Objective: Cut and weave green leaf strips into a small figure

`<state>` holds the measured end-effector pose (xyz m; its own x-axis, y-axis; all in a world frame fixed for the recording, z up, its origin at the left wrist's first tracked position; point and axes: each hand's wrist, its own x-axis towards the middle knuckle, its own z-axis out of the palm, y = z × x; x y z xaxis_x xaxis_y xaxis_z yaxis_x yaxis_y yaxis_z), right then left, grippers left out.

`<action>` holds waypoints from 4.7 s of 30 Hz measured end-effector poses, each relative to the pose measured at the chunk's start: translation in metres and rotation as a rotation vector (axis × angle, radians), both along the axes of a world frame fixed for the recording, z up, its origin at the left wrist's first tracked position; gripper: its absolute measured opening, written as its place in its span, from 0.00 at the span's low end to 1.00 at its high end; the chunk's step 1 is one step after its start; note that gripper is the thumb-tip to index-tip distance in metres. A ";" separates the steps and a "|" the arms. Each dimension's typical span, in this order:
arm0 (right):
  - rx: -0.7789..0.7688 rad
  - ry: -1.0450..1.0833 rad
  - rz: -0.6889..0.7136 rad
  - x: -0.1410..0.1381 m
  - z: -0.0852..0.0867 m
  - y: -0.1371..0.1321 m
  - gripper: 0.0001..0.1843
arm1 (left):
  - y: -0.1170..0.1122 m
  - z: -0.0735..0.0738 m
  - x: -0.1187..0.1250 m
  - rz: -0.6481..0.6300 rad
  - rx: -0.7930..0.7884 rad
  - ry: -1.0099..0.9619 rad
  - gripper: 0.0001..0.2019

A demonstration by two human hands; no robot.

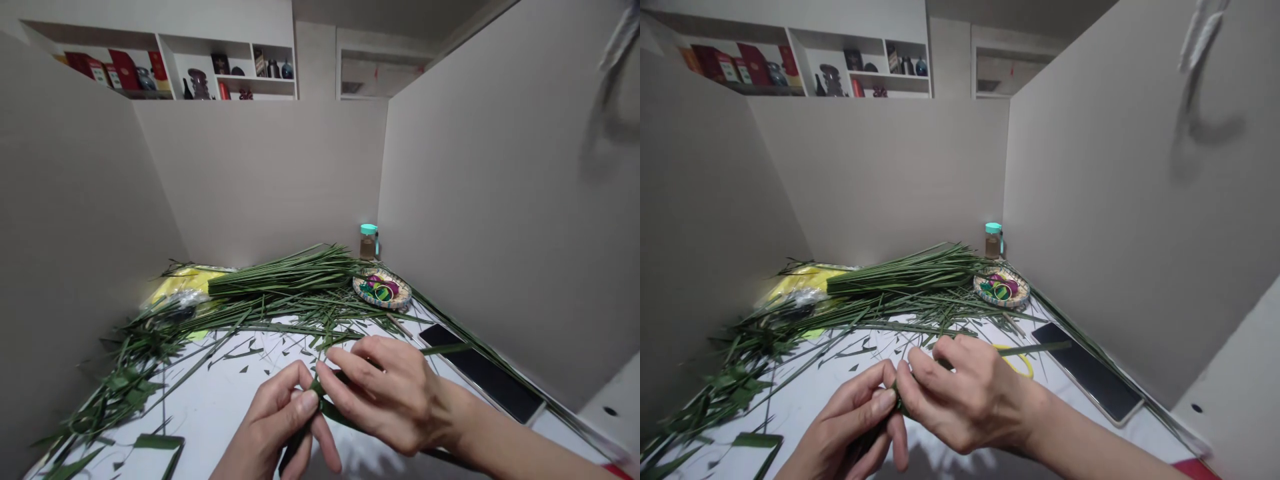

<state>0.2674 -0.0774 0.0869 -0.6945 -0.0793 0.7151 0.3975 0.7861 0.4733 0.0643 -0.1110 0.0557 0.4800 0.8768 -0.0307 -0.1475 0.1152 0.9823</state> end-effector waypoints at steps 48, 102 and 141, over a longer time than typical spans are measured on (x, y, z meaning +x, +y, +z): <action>-1.411 0.741 0.241 -0.026 -0.009 -0.023 0.08 | -0.002 -0.016 0.002 0.123 0.098 -0.002 0.16; -0.838 0.440 0.155 -0.034 -0.023 -0.025 0.13 | -0.006 -0.021 0.007 0.351 0.134 0.034 0.19; -1.544 0.763 0.207 -0.035 0.004 -0.028 0.06 | -0.013 -0.003 0.001 0.368 0.338 0.170 0.13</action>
